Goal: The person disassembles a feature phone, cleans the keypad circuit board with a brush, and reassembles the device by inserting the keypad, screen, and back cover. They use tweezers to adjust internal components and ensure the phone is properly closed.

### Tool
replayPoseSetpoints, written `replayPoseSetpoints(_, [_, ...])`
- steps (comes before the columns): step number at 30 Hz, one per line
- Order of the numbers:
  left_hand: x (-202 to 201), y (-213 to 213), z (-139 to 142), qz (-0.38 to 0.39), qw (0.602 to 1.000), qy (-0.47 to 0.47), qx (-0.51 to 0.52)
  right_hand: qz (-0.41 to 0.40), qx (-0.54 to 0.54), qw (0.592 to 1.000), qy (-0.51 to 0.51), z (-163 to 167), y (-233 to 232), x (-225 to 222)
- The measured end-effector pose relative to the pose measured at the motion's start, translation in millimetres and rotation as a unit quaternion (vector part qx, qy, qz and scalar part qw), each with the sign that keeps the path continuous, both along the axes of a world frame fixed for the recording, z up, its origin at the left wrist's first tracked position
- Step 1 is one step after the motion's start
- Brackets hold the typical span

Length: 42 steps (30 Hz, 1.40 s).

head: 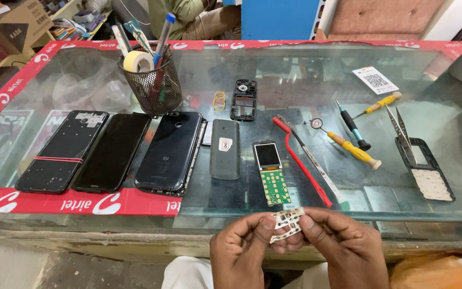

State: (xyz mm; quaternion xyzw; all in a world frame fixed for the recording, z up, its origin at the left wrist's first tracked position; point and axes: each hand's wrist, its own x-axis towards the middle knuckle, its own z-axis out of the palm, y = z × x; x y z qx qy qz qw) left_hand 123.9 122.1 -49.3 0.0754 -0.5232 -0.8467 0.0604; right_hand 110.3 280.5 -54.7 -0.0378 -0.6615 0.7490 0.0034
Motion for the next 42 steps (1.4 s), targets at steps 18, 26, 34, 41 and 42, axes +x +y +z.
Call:
replayPoseSetpoints(18, [12,2,18,-0.003,0.969,-0.058,-0.241,0.037,-0.055,0.998,0.006,-19,13,11])
replayPoseSetpoints(26, [14,1,13,0.004,0.976,0.023,-0.215,0.022,0.120,0.992,0.005,-34,18,16])
replayPoseSetpoints(34, [10,-3,4,0.003,0.988,-0.043,-0.148,0.021,0.008,1.000,0.016,-28,12,17])
replayPoseSetpoints(41, [10,2,-6,-0.009,0.983,0.100,-0.151,0.001,0.011,1.000,-0.029,-19,7,15])
replayPoseSetpoints(42, [10,3,-7,-0.009,0.985,0.119,-0.127,0.004,0.013,0.999,-0.036,-19,7,14])
